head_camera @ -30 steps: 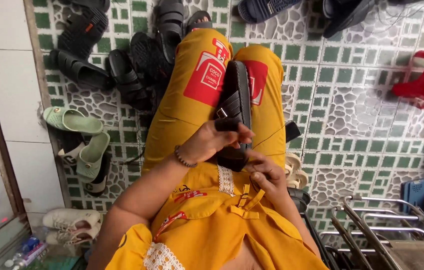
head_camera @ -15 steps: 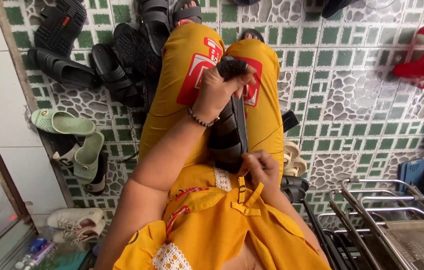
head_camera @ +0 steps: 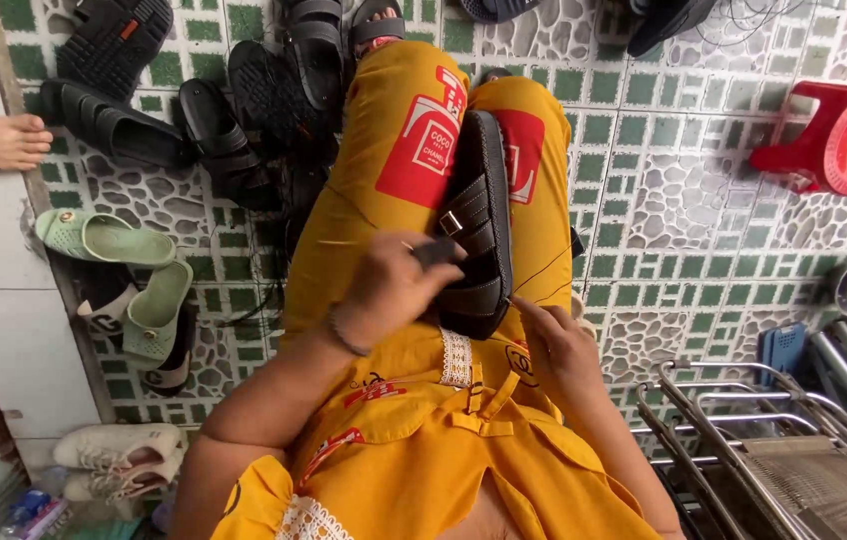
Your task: The person sits on the floor and sews a black sandal using a needle and thread. They repeatedly push the needle through the sandal strap and pull the thread to secure the stitching.
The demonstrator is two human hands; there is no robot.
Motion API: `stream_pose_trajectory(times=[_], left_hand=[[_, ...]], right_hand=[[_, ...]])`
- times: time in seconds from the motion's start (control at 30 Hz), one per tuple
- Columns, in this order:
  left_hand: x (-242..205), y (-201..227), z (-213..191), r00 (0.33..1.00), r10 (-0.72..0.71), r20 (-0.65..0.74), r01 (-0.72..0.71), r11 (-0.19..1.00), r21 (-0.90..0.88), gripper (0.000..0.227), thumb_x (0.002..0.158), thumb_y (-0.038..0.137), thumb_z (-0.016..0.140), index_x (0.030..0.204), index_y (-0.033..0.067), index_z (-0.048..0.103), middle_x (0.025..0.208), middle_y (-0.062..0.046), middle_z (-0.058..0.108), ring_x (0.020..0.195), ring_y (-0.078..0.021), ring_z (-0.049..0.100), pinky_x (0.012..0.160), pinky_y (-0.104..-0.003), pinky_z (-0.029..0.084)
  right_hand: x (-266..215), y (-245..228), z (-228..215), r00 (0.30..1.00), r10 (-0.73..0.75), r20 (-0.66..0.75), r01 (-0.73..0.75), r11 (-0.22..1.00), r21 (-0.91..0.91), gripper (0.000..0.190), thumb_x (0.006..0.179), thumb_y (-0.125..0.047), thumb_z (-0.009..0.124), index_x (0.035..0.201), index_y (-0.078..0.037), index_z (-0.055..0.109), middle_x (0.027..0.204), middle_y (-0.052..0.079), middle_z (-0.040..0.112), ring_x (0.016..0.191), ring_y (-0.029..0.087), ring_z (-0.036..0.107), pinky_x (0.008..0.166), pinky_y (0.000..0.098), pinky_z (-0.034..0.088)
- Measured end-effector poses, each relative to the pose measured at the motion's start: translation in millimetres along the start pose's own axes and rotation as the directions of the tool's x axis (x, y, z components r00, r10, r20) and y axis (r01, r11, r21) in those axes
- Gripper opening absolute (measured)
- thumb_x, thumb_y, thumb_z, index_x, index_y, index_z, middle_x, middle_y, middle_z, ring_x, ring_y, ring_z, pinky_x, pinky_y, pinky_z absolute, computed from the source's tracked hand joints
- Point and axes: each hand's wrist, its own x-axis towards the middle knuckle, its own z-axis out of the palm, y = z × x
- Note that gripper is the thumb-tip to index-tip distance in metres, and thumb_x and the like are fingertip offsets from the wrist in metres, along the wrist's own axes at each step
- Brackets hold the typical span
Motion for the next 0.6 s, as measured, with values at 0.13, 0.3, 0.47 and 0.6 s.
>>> stream_pose_trajectory(times=[0.13,0.3,0.47,0.6], left_hand=[[-23,-16,41,0.963,0.158,0.219,-0.158,0.987,-0.018,0.032,0.071,0.034,0.083,0.063,0.0062,0.069,0.074,-0.007,0.070,0.073,-0.0225,0.065,0.073,-0.036,0.048],[-20,-19,48,0.953,0.184,0.239,-0.177,0.983,-0.051,0.036,0.070,0.035,0.081,0.056,0.0057,0.065,0.071,-0.006,0.069,0.072,-0.0228,0.065,0.072,-0.036,0.047],[-28,-21,65,0.968,0.199,0.153,-0.183,0.976,-0.114,0.034,0.065,0.030,0.084,0.051,0.0066,0.064,0.066,-0.005,0.067,0.066,-0.0224,0.062,0.069,-0.035,0.047],[-33,-19,69,0.963,0.254,0.084,-0.246,0.965,-0.094,0.032,0.066,0.028,0.084,0.051,0.0057,0.066,0.061,-0.003,0.063,0.062,-0.0201,0.061,0.068,-0.033,0.048]], right_hand=[[12,-24,-13,0.996,0.034,0.079,-0.033,0.999,-0.019,0.034,0.087,-0.005,0.058,0.117,-0.014,0.070,0.084,0.015,0.069,0.065,0.034,0.068,0.055,0.0420,0.055],[21,-41,-29,0.975,0.089,0.205,-0.049,0.981,-0.190,0.032,0.086,-0.006,0.059,0.115,-0.012,0.071,0.083,0.017,0.070,0.063,0.033,0.069,0.055,0.0411,0.057],[36,-53,-28,0.934,0.154,0.323,-0.041,0.943,-0.331,0.032,0.086,-0.007,0.057,0.115,-0.012,0.070,0.082,0.018,0.070,0.062,0.034,0.070,0.054,0.0435,0.057],[41,-53,-10,0.900,0.289,0.326,-0.138,0.899,-0.416,0.020,0.091,-0.022,0.053,0.104,-0.013,0.065,0.077,0.015,0.068,0.066,0.036,0.069,0.057,0.0493,0.055]])
